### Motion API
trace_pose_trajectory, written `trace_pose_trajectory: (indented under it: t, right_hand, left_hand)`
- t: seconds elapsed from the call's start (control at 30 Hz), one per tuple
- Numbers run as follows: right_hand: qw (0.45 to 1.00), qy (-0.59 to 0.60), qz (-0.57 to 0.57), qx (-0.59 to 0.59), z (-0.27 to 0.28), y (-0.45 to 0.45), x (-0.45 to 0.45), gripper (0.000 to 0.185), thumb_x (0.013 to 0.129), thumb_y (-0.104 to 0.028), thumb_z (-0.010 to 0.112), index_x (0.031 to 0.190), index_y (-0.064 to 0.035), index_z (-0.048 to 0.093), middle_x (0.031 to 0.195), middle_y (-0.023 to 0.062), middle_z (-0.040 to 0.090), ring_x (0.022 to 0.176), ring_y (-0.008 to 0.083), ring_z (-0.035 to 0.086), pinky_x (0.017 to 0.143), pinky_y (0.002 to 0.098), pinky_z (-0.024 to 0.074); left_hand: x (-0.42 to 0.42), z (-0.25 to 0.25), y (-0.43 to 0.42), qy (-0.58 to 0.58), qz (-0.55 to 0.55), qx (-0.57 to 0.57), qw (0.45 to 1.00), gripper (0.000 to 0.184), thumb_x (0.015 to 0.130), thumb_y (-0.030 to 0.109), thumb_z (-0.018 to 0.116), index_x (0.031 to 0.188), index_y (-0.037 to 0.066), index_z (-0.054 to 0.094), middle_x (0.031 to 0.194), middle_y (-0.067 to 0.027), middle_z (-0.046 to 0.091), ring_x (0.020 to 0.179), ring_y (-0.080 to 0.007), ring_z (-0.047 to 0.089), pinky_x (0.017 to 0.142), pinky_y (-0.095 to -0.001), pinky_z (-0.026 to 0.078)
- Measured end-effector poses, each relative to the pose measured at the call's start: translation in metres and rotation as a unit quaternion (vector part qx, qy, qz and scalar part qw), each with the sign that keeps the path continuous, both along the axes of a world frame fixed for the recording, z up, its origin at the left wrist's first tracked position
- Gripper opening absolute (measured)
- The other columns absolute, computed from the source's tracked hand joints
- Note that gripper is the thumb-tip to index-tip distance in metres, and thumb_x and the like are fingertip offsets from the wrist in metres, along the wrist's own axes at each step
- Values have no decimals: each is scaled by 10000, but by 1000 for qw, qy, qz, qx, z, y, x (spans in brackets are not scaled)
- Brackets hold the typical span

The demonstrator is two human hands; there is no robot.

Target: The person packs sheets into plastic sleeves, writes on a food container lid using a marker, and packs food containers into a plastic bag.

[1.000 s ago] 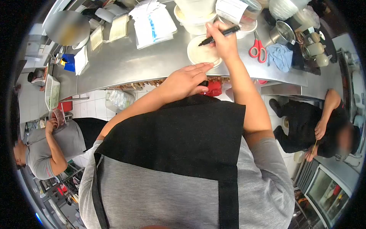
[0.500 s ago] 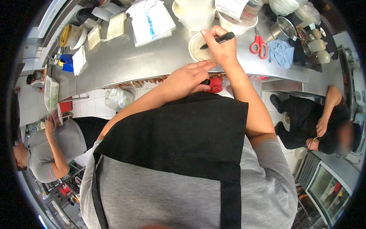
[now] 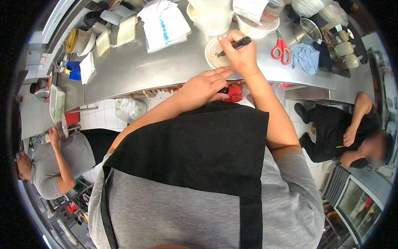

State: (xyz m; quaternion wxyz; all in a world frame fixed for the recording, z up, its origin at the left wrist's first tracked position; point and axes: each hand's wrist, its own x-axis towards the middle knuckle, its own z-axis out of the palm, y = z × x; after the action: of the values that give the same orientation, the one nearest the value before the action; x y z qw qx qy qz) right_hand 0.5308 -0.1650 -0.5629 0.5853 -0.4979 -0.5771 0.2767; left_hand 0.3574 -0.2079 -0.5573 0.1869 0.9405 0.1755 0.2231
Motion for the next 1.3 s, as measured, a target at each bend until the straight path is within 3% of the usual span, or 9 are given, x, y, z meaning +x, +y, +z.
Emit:
trace_pose_trajectory:
  t: [0.53,0.63,1.3]
  right_hand:
    - [998,22,-58,26,-2,1,2,315,824,-139,666,614,-11,470,556,43,450,529,118,387,491,299,344]
    - [997,-47,-64,25,6,-3,2,313,827,-142,661,617,-6,473,556,44,449,530,119,388,492,302,346]
    - [996,17,-82,30,1,4,9,293,830,-139,652,619,-7,499,534,24,478,532,85,394,491,282,351]
  left_hand:
    - [1,1,-1,-4,3,14,1000,355,846,363,626,878,18,551,1337,-154,508,1260,-302,461,1007,-390,417]
    - [1,1,-1,-1,4,6,1000,356,847,367,624,875,19,550,1336,-154,509,1260,-304,461,1005,-389,418]
    - [2,1,0,0,3,25,1000,360,844,361,627,863,13,536,1347,-148,500,1257,-297,466,1005,-384,428]
